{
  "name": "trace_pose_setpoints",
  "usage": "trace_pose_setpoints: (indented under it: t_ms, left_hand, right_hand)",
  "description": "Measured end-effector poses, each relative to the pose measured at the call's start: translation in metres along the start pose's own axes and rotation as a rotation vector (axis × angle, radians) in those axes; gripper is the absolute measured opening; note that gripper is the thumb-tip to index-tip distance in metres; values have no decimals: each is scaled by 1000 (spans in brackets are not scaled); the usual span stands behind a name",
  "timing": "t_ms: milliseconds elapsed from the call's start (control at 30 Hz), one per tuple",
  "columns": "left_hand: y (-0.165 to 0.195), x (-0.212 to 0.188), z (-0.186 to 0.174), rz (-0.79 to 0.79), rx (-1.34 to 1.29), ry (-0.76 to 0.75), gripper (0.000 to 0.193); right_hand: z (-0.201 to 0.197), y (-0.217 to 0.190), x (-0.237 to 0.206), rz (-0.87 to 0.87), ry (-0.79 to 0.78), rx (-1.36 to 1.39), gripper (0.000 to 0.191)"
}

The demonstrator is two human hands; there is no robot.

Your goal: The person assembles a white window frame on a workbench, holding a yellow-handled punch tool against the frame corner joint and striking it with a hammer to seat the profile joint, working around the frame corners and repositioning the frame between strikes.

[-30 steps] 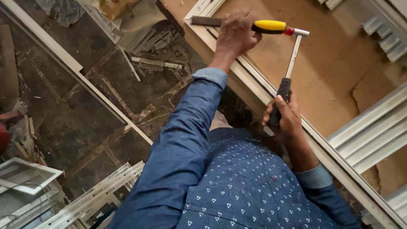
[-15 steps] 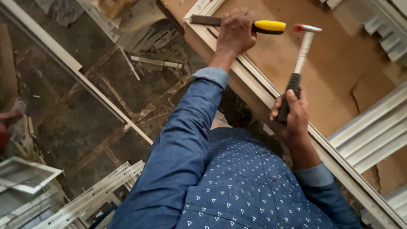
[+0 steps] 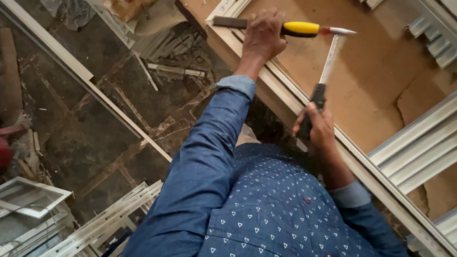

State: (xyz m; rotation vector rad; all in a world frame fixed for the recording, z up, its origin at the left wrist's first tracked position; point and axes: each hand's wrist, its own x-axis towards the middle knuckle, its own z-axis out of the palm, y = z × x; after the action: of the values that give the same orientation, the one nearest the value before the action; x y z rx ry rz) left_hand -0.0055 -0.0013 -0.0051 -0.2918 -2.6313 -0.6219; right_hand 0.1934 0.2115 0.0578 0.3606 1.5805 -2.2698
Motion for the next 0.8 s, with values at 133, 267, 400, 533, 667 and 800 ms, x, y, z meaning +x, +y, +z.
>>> trace_pose_setpoints:
  t_ms: [133,267,400,533,667,800]
  left_hand:
    - [0,-1,3,-54,31,-32,27]
    - [0,0,0,-50,34,-48,23]
    - [1,3,-4,-17,-7,27,28]
    - [0,2,-7,-26,-30,26,18]
    - [-3,-1,-12,45,-73,80,21]
    - [-1,-3,-14,118,-102,66,28]
  right_hand:
    - [1,-5,-2,-28,41,101,26]
    - [1,-7,-1,-114,48,93,23]
    - [-1,-7,1,41,-16,21,27]
    - [-1,-3,2,-143,34,131,21]
    - [2,3,1,-194,78,141,23]
    - [3,9,0,-179,80,101,23]
